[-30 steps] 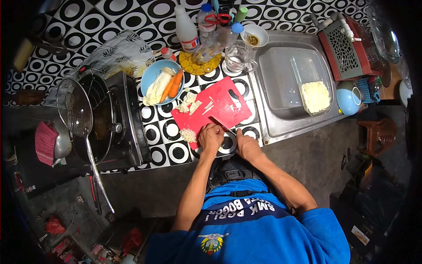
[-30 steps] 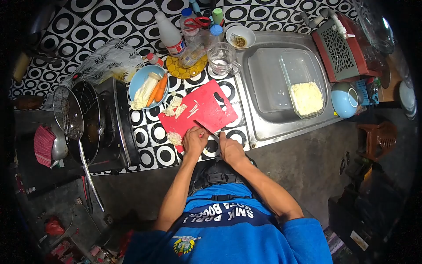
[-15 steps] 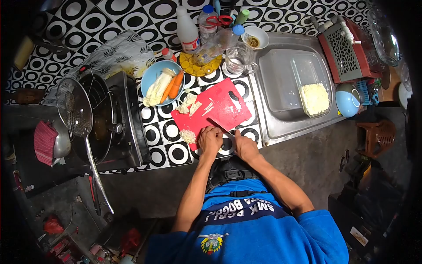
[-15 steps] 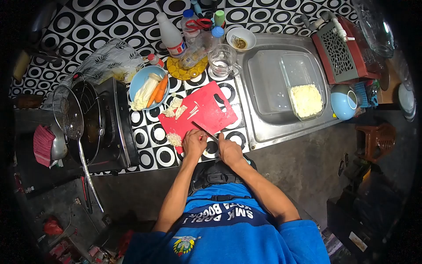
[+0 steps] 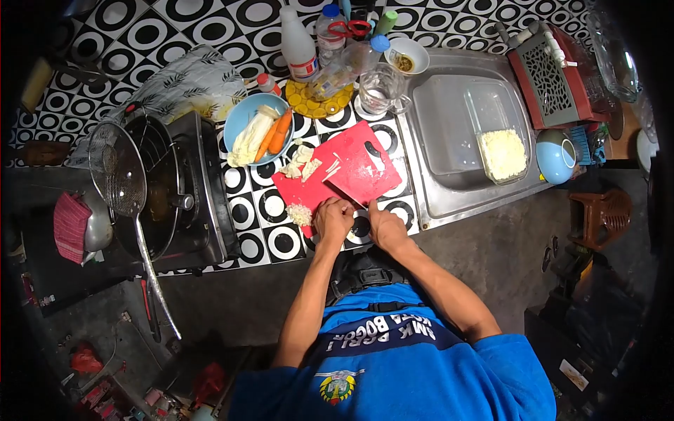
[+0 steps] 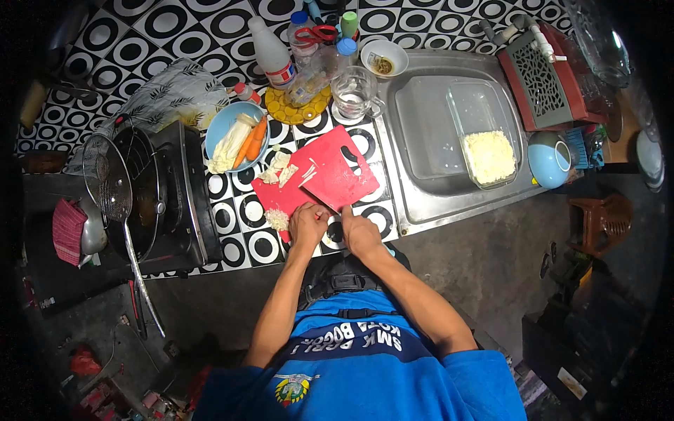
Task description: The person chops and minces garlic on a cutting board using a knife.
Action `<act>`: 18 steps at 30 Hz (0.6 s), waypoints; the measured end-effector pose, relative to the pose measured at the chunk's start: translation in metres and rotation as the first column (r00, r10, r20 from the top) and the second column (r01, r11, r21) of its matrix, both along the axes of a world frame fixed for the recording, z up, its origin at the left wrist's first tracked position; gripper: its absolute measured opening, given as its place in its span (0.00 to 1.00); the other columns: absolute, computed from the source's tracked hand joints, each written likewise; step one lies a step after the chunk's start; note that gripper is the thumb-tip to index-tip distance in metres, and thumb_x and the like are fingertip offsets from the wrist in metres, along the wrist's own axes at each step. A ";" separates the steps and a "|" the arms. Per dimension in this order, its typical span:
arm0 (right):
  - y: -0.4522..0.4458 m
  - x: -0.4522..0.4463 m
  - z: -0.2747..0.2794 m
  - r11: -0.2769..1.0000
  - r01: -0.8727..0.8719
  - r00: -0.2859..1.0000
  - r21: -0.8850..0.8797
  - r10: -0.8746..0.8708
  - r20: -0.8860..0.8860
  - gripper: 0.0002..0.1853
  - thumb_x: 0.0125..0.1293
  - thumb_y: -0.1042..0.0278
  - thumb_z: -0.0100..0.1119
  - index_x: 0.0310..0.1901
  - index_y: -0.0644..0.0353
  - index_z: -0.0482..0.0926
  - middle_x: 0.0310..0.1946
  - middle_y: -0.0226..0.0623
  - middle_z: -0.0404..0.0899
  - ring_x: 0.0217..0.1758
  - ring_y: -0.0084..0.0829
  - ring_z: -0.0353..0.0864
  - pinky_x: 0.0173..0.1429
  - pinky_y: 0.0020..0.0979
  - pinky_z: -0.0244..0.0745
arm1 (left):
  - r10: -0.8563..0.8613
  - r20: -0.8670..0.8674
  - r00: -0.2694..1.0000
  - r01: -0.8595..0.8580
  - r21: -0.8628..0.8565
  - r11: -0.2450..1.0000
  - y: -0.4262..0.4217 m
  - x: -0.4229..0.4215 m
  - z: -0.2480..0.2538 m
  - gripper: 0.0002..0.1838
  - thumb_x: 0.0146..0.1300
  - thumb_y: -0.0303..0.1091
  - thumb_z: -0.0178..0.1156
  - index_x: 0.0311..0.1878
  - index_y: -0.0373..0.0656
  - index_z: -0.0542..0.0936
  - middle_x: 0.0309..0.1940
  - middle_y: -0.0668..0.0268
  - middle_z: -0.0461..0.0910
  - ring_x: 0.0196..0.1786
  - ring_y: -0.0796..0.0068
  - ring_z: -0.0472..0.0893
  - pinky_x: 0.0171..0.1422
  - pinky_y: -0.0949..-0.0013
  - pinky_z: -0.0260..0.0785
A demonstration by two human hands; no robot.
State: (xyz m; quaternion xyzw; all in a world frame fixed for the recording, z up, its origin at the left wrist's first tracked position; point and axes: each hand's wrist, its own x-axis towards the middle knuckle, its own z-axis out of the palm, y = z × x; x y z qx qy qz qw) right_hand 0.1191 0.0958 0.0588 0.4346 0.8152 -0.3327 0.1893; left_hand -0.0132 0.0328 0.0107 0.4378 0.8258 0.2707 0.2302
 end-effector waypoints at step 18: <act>0.007 -0.002 0.024 1.000 -0.023 1.000 -0.015 0.023 0.009 0.26 0.51 0.75 0.60 0.53 0.69 0.63 0.33 0.58 0.80 0.41 0.55 0.81 0.45 0.46 0.77 | -0.015 -0.066 0.998 0.019 0.061 0.998 -0.006 0.005 -0.002 0.02 0.50 0.30 0.60 0.26 0.44 0.80 0.31 0.61 0.81 0.40 0.54 0.78 0.44 0.52 0.71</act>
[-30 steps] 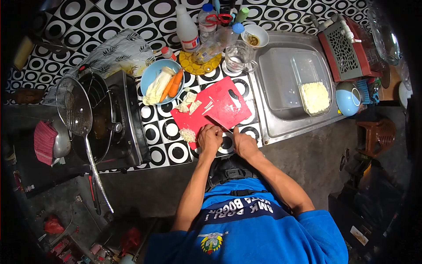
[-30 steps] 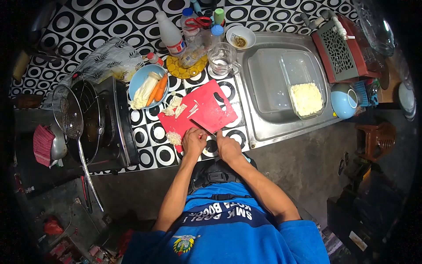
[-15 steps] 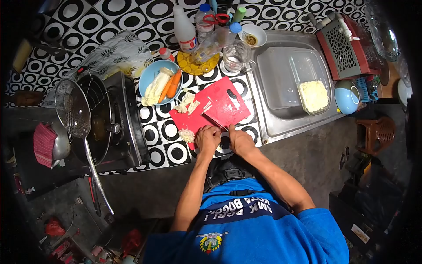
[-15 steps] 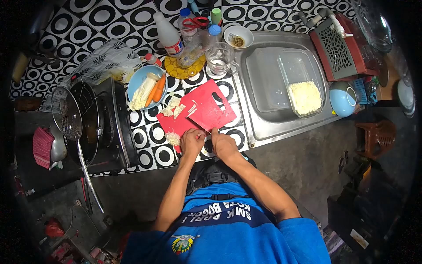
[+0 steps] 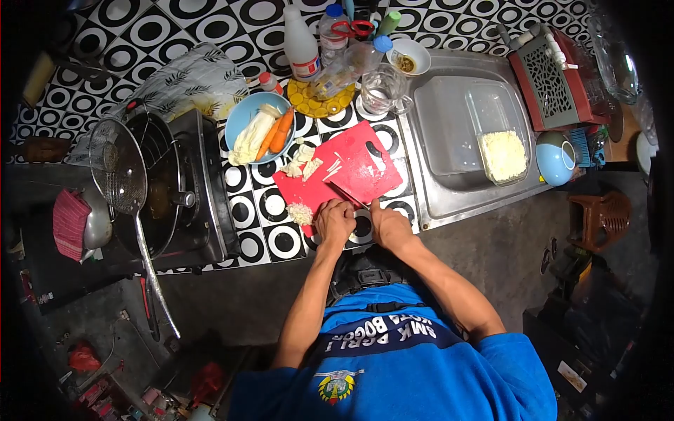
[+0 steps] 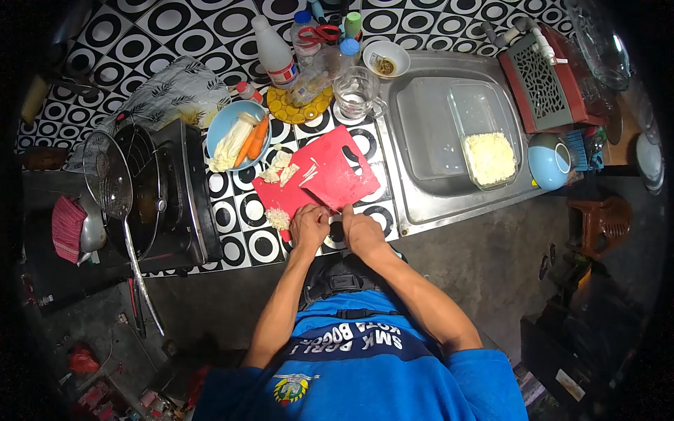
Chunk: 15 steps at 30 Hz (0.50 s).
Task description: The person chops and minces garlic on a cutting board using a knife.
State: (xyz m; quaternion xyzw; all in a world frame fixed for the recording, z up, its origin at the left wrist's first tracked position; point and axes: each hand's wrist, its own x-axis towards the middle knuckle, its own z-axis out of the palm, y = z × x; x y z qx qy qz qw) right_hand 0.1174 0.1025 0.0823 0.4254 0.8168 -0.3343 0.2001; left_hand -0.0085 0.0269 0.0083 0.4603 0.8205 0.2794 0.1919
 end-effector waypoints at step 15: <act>-0.010 0.003 -0.015 0.998 0.054 0.999 0.023 -0.054 -0.005 0.26 0.50 0.74 0.62 0.50 0.71 0.64 0.32 0.60 0.80 0.40 0.56 0.81 0.44 0.48 0.77 | 0.059 0.102 0.993 -0.048 -0.100 0.994 0.005 -0.006 0.002 0.04 0.48 0.30 0.61 0.28 0.44 0.83 0.29 0.58 0.80 0.38 0.53 0.79 0.44 0.54 0.70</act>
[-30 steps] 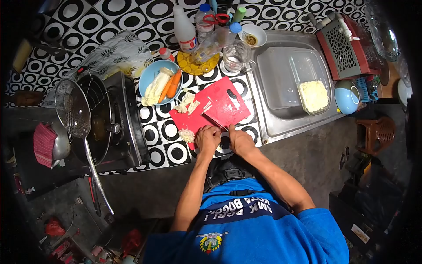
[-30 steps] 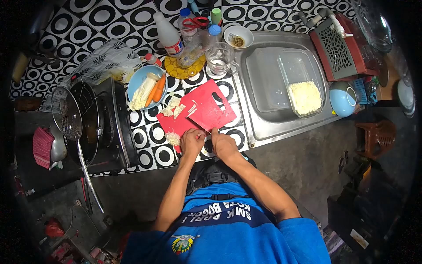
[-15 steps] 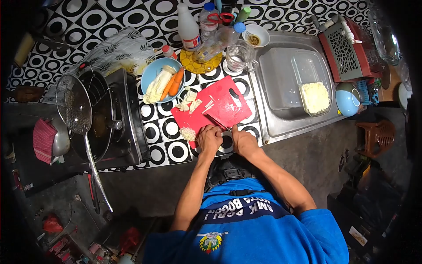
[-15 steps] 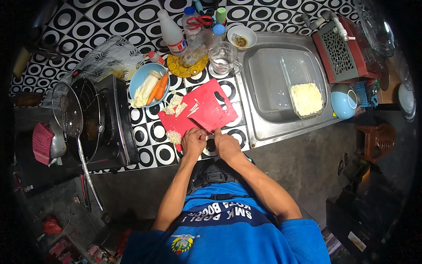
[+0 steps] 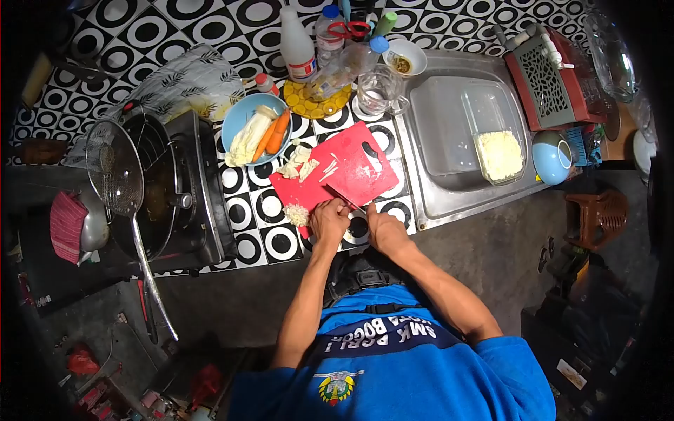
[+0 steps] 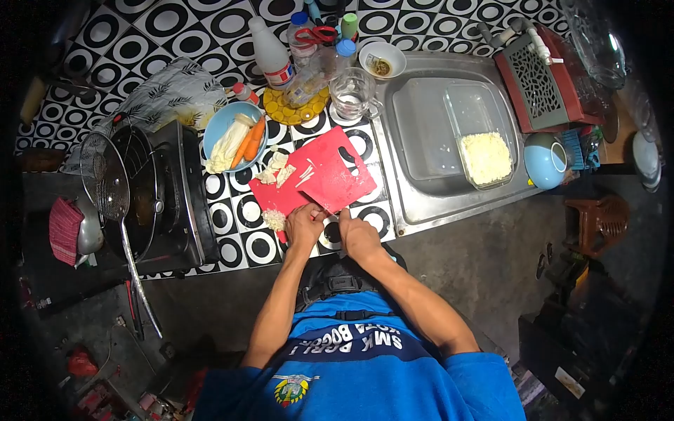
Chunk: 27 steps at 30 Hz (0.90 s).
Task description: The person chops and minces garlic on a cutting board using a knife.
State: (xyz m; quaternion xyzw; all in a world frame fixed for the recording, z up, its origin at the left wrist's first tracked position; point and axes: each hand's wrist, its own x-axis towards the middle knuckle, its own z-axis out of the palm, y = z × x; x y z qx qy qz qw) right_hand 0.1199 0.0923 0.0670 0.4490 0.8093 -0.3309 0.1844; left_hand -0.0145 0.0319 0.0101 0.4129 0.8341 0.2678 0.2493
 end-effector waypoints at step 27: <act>-0.005 -0.004 0.004 1.000 -0.014 1.000 -0.004 0.014 -0.003 0.27 0.49 0.74 0.63 0.51 0.69 0.64 0.31 0.57 0.80 0.39 0.55 0.81 0.42 0.48 0.77 | 0.024 -0.092 0.995 -0.021 0.030 0.999 -0.008 0.005 -0.008 0.04 0.48 0.30 0.62 0.28 0.42 0.83 0.30 0.57 0.80 0.39 0.52 0.78 0.45 0.53 0.69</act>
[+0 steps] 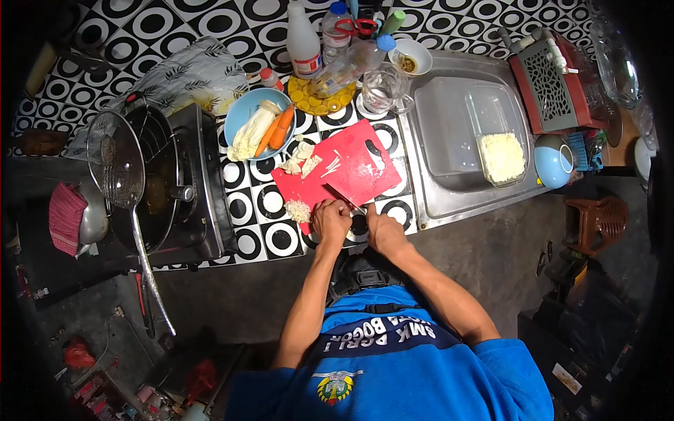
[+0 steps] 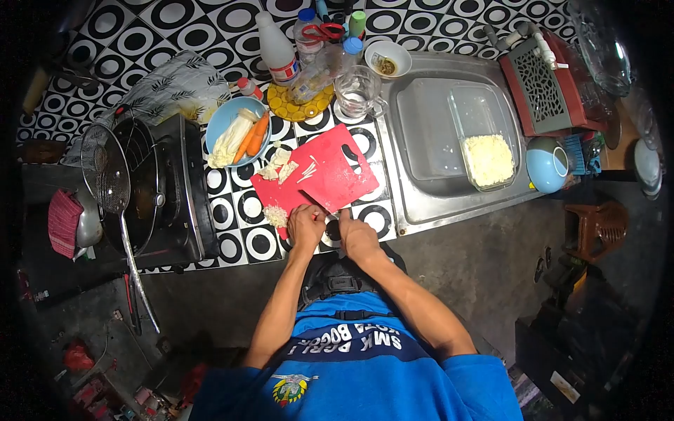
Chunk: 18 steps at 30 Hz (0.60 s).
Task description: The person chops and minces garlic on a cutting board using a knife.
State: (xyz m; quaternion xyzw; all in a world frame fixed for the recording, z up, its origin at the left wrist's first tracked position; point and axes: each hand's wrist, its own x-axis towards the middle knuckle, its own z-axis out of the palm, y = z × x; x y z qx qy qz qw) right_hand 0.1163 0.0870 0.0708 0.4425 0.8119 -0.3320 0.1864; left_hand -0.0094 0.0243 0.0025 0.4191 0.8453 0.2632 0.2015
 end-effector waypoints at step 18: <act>-0.002 -0.011 -0.014 0.996 -0.005 0.995 0.087 0.014 -0.099 0.25 0.53 0.77 0.58 0.53 0.71 0.64 0.33 0.58 0.80 0.38 0.53 0.82 0.42 0.47 0.78 | -0.002 -0.002 1.000 0.002 -0.039 0.999 0.002 -0.002 0.002 0.05 0.46 0.29 0.59 0.26 0.41 0.83 0.25 0.51 0.79 0.31 0.48 0.79 0.39 0.52 0.70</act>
